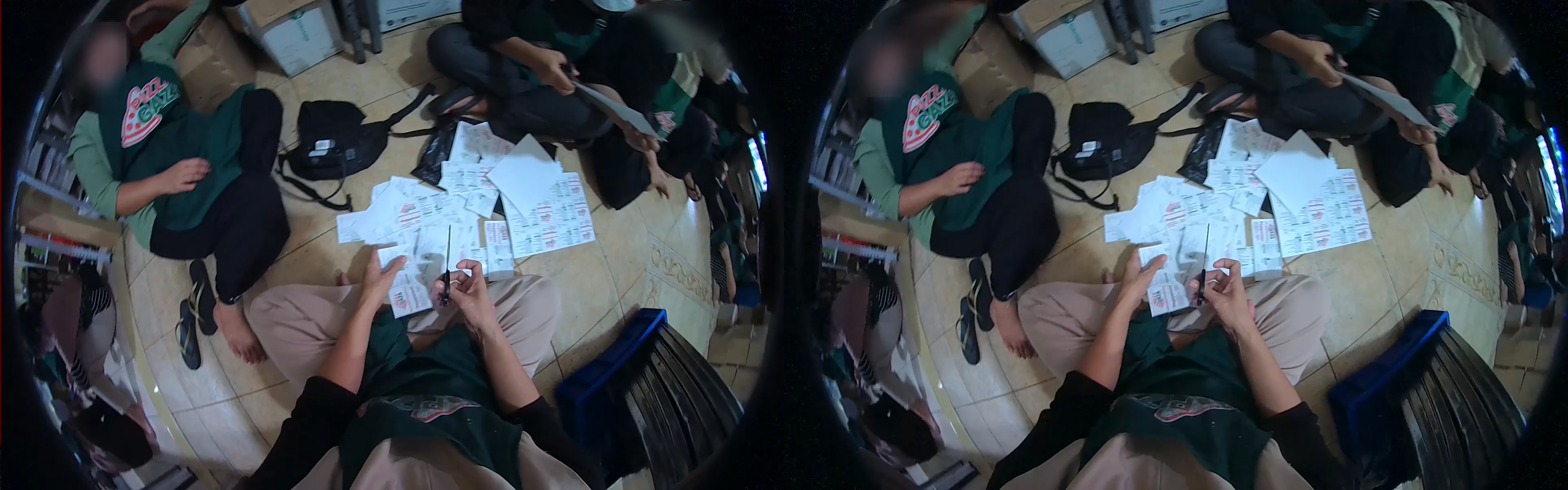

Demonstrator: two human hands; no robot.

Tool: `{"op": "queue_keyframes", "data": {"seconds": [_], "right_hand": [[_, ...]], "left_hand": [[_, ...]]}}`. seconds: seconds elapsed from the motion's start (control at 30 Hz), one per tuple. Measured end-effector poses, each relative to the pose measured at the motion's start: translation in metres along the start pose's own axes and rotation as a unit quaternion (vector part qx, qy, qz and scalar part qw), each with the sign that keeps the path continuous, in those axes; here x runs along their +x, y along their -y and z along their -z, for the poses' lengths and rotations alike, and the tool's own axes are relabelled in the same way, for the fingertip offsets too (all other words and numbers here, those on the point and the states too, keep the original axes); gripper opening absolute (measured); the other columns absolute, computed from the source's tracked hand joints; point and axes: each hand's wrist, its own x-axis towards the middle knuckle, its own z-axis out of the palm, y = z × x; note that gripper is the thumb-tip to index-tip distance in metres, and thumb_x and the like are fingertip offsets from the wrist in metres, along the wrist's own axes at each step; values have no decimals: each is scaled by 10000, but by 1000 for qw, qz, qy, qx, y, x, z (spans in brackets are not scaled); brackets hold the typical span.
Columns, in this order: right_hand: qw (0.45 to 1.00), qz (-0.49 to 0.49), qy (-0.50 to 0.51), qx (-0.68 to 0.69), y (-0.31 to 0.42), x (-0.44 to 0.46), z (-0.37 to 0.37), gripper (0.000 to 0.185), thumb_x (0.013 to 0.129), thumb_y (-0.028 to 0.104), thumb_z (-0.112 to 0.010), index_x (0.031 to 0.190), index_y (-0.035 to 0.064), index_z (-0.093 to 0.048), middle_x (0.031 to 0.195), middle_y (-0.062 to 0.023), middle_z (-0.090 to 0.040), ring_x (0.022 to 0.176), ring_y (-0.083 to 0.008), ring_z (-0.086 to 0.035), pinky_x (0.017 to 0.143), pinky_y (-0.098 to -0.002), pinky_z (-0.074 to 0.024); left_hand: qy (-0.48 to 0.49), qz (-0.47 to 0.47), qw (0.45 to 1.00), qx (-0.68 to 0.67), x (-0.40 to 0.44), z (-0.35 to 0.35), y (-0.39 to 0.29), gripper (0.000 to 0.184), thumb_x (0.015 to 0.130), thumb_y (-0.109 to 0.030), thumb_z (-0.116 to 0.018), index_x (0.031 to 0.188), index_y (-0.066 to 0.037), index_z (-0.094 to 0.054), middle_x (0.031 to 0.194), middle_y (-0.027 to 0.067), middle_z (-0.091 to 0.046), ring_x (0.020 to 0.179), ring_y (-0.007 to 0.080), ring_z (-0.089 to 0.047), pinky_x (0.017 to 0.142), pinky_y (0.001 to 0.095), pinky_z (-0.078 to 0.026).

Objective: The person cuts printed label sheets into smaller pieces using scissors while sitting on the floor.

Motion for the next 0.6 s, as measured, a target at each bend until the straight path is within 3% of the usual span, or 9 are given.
{"op": "queue_keyframes", "data": {"seconds": [0.03, 0.1, 0.17, 0.27, 0.33, 0.4, 0.47, 0.53, 0.6], "right_hand": [[999, 32, -1, -32, 6, 5, 6, 272, 784, -28, -664, 894, 64, -434, 809, -15, -572, 729, -106, -590, 603, -207, -452], [997, 59, 0, -48, 16, 20, 24, 243, 786, -41, -654, 874, 56, -449, 829, -25, -584, 733, -107, -589, 622, -212, -459], [993, 70, -23, -94, 37, 28, 36, 200, 788, -53, -646, 795, 42, -470, 876, -49, -608, 743, -110, -585, 667, -224, -472], [982, 110, -32, -150, 54, 48, 71, 198, 801, -33, -646, 839, 39, -465, 850, -37, -591, 737, -113, -580, 674, -230, -472], [956, 175, -112, -207, 52, 66, 97, 371, 795, 100, -706, 974, 42, -386, 782, -51, -544, 682, -131, -571, 613, -255, -481], [934, 138, -201, -261, 57, 86, 116, 508, 737, 214, -774, 987, 43, -366, 746, -62, -531, 648, -136, -559, 583, -254, -476], [887, 123, -228, -381, 50, 107, 143, 610, 683, 348, -797, 1012, 32, -390, 769, -120, -589, 651, -218, -610, 607, -313, -495], [709, 99, -261, -648, 53, 112, 144, 671, 656, 434, -776, 1048, 28, -411, 847, -170, -641, 746, -317, -646, 648, -395, -501], [708, 67, -257, -655, 52, 119, 145, 692, 644, 464, -756, 1077, 34, -428, 931, -186, -655, 839, -349, -643, 747, -470, -475]], "left_hand": [[-5, 10, 1000, -8, 1, -3, -2, 451, 811, -155, -684, 1183, -5, -477, 1055, 87, -591, 912, 151, -573, 778, 279, -473], [0, 14, 1000, -18, 9, -6, 10, 474, 801, -156, -692, 1187, 5, -468, 1087, 99, -571, 919, 165, -575, 789, 287, -475], [2, -61, 995, 74, 28, -10, 50, 672, 806, -151, -698, 1332, -37, -295, 1090, 106, -575, 922, 157, -554, 790, 290, -465], [-2, -2, 999, 47, 9, -19, 13, 783, 798, -173, -710, 1381, -54, -202, 1176, 136, -521, 958, 176, -525, 792, 294, -461], [-8, -20, 999, 36, 13, -17, 25, 750, 793, -202, -715, 1372, -53, -261, 1216, 156, -479, 964, 183, -503, 801, 293, -450], [-15, -24, 994, 109, 13, -13, 33, 638, 800, -215, -706, 1319, -51, -374, 1141, 141, -512, 942, 172, -498, 794, 286, -442], [-16, -23, 991, 131, 10, -11, 32, 588, 800, -219, -705, 1284, -48, -419, 1086, 125, -531, 909, 160, -499, 775, 278, -442], [-17, -24, 988, 151, 8, -10, 32, 540, 800, -222, -704, 1249, -44, -464, 1031, 109, -550, 876, 147, -500, 755, 270, -442], [-8, -51, 989, 141, 7, -10, 33, 507, 804, -217, -700, 1231, -51, -481, 928, 76, -566, 814, 126, -504, 712, 256, -443]]}}
